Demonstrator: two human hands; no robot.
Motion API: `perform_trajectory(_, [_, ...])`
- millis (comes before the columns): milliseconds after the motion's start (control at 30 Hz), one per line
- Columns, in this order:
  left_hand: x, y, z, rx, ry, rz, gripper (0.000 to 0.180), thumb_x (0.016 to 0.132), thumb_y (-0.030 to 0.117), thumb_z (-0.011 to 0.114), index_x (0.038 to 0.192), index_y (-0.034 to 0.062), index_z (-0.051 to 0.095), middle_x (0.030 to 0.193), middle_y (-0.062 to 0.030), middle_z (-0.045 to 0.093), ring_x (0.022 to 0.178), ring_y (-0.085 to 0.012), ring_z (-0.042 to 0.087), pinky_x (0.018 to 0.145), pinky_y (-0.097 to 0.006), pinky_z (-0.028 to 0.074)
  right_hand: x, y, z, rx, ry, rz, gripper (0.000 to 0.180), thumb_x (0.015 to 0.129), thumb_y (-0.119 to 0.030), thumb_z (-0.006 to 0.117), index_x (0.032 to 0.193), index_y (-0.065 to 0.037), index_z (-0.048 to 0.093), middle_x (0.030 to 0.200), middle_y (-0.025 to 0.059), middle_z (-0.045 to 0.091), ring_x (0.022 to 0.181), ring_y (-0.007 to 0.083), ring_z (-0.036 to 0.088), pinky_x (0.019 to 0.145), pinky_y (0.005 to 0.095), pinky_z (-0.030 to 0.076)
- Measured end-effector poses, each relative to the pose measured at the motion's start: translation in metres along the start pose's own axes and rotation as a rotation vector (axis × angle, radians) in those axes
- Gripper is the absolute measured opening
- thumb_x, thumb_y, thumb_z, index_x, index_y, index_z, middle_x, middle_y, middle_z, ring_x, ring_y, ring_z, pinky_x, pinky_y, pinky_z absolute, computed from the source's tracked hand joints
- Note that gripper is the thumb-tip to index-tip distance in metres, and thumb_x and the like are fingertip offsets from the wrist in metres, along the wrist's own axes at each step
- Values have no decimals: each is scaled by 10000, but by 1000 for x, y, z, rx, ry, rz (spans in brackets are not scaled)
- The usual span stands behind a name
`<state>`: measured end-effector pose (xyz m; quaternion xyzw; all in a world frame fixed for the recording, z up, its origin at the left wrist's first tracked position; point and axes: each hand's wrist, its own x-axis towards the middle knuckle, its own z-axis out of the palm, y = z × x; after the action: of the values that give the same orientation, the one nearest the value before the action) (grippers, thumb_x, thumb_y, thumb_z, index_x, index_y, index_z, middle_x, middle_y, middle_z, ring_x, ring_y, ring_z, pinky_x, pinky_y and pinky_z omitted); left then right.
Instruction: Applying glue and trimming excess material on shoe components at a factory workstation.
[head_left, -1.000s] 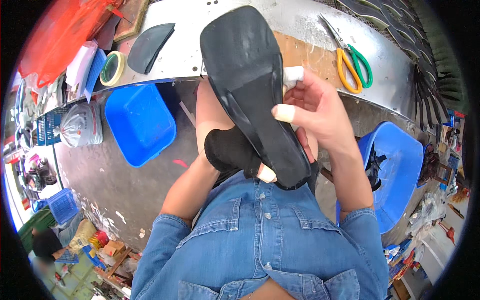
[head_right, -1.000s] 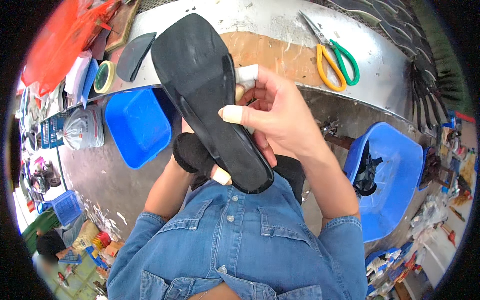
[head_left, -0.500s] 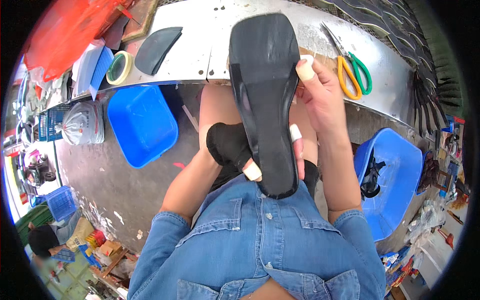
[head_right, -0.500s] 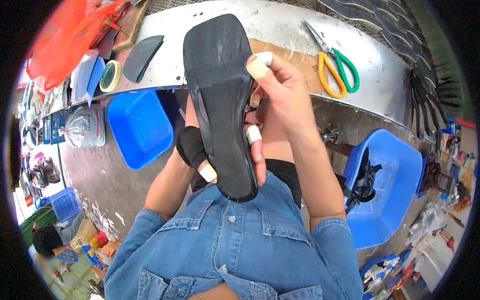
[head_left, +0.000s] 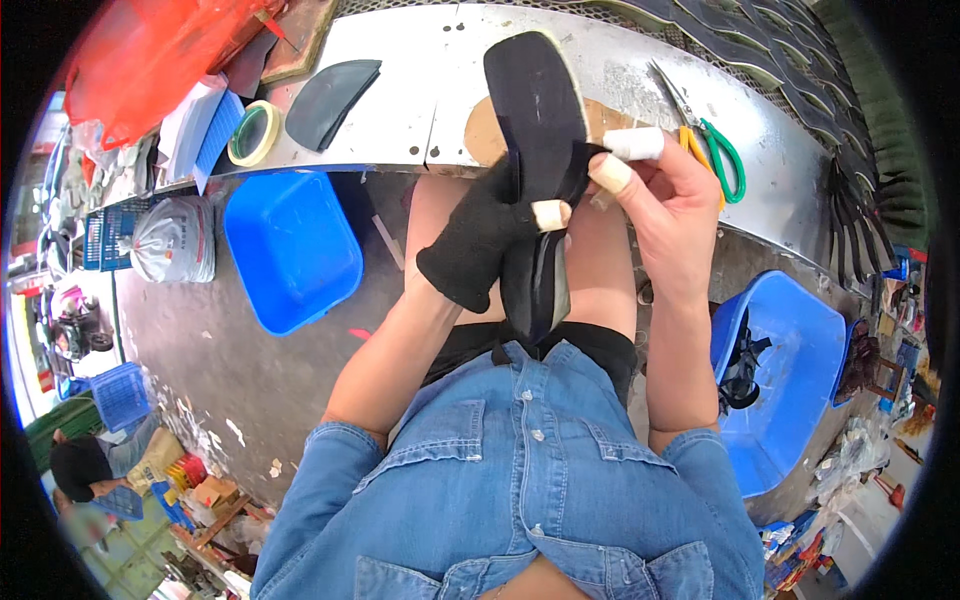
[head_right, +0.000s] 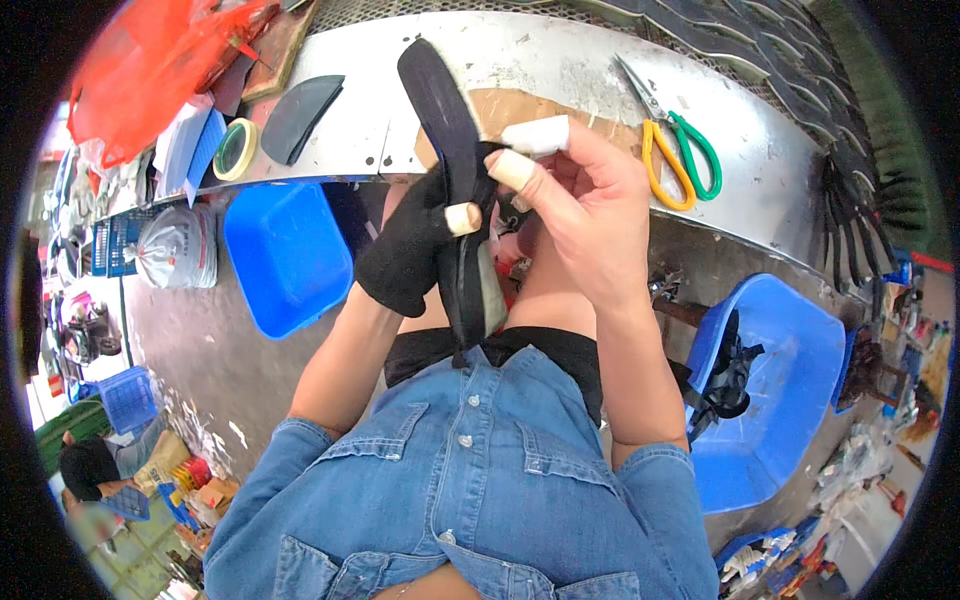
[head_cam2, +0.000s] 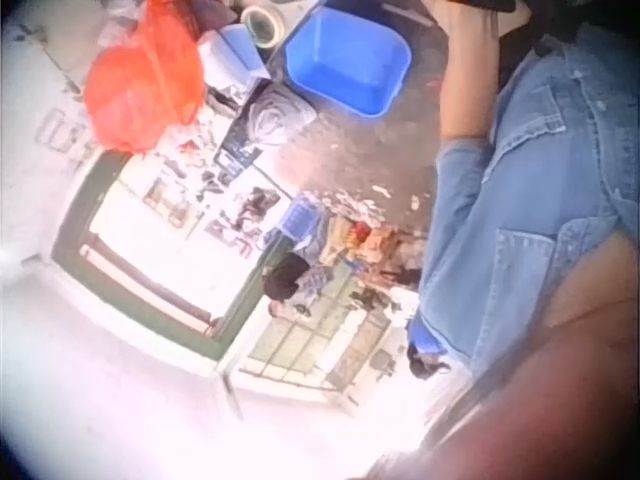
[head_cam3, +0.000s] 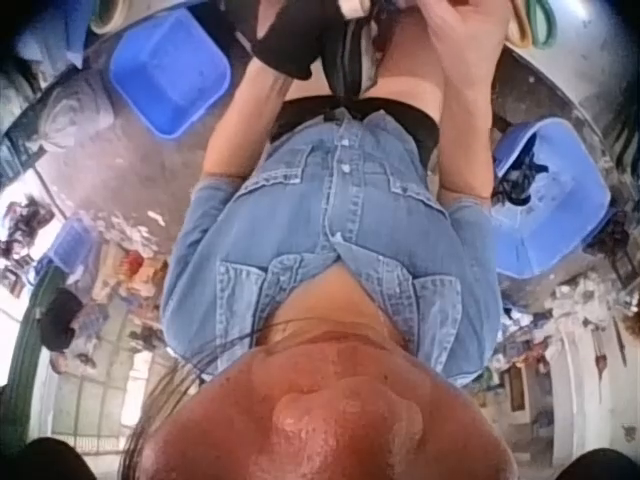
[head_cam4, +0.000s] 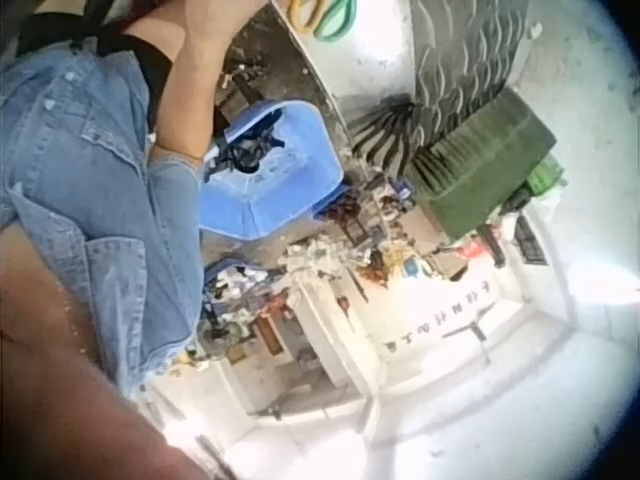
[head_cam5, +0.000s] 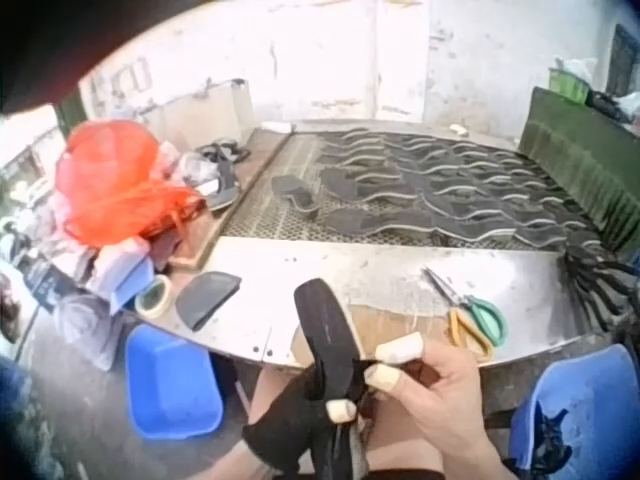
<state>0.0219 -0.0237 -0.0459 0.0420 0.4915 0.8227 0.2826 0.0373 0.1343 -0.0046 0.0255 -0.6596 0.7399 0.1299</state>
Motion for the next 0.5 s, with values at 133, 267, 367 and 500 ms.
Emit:
perform_trajectory(133, [-3, -8, -2, -216, -243, -98, 670, 700, 403, 742, 1191, 26, 485, 777, -54, 544, 625, -149, 568, 543, -255, 477, -4, -11, -2, 28, -157, -43, 94, 832, 15, 627, 921, 43, 615, 758, 81, 636, 547, 118, 609, 420, 205, 461])
perform_trajectory(267, [-9, -7, 1, -207, -307, -131, 608, 672, 482, 743, 1025, 46, 510, 706, -55, 530, 565, -147, 548, 489, -252, 457, -9, -15, 7, 342, -189, 70, 77, 839, 20, 614, 909, 42, 589, 771, 80, 625, 585, 134, 624, 477, 223, 544])
perform_trajectory(367, [-10, -3, -3, -136, -247, -151, 562, 690, 451, 738, 993, 36, 510, 721, -64, 534, 565, -149, 553, 484, -248, 459, -7, -9, 4, 381, -252, 221, 121, 830, -27, 647, 915, 11, 569, 822, 54, 600, 625, 123, 624, 454, 217, 525])
perform_trajectory(500, [-9, 8, 2, -82, -139, -164, 573, 738, 384, 718, 1114, 8, 503, 765, -69, 545, 590, -144, 567, 507, -248, 481, -5, 8, 0, 440, -109, 267, 101, 828, -52, 662, 907, -26, 604, 790, 31, 606, 588, 77, 591, 413, 185, 415])
